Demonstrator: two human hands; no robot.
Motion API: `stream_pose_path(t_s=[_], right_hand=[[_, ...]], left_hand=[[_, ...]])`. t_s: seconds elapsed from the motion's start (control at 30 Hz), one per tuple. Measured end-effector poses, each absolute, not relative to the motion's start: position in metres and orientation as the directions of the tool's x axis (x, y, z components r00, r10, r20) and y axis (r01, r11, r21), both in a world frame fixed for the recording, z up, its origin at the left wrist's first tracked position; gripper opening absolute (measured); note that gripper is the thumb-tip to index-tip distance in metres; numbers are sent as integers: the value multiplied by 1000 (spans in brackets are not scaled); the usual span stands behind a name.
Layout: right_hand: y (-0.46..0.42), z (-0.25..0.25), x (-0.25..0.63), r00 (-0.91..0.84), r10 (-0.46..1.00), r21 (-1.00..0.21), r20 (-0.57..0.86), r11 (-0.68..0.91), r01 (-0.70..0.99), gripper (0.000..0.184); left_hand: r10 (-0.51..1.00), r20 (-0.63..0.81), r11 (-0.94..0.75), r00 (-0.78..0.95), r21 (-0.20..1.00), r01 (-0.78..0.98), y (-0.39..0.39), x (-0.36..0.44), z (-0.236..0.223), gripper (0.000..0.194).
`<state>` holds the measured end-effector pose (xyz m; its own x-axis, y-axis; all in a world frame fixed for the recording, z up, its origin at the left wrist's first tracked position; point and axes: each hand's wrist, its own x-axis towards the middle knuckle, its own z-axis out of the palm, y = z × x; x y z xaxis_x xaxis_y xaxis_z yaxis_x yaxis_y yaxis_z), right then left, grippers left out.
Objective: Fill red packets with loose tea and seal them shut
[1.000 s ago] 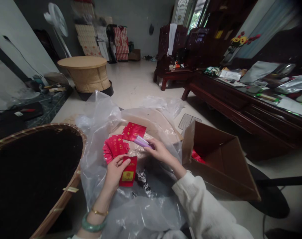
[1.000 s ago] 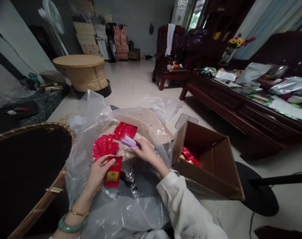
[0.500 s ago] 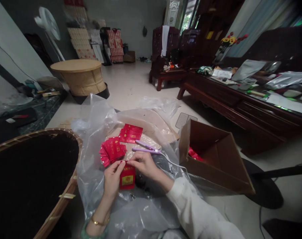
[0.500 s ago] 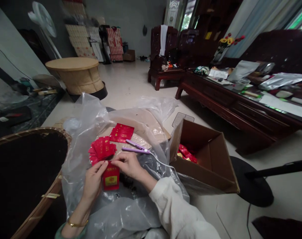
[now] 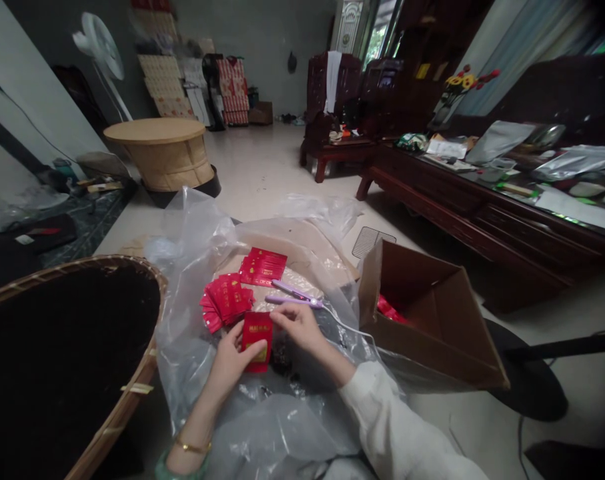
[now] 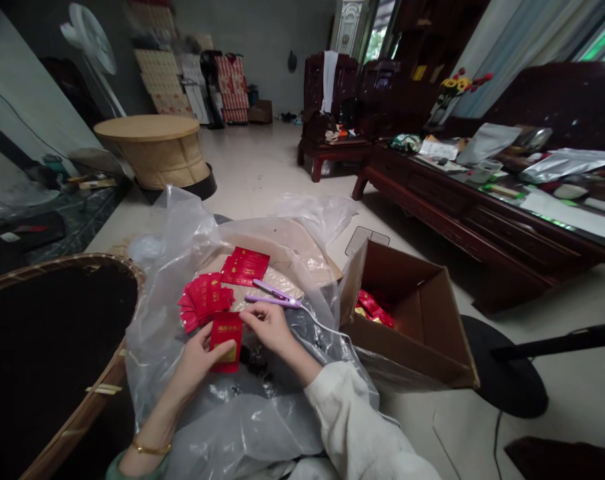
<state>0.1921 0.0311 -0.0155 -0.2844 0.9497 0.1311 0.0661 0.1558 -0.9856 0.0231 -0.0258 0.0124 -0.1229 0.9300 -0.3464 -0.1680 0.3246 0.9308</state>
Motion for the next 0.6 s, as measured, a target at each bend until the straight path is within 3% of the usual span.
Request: stream_pose_path(t_s=[0.1, 0.2, 0.3, 0.4, 0.5, 0.6], right_hand=[[55, -14, 199, -249, 947, -894, 201, 281, 348, 38], [76, -17, 200, -305, 940, -585, 154, 336, 738, 59], [86, -22, 200, -348, 936, -423, 56, 338, 840, 56], [88, -19, 208, -354, 933, -542, 65, 331, 773, 45], [85, -6, 218, -466, 882, -824, 73, 316, 470, 41], [75, 10, 218, -618, 783, -912, 75, 304, 274, 42]], left_hand=[[924, -369, 354, -98, 925, -138, -25, 23, 9, 66], [921, -380, 362, -87, 917, -169, -25, 22, 6, 66], [920, -382, 361, -80, 910, -203, -25, 20, 4, 67], [912, -398, 370, -95, 901, -225, -24, 17, 2, 64], [910, -403, 376, -97, 902, -213, -22, 18, 1, 62], [915, -396, 377, -80, 908, -180, -22, 22, 2, 66]])
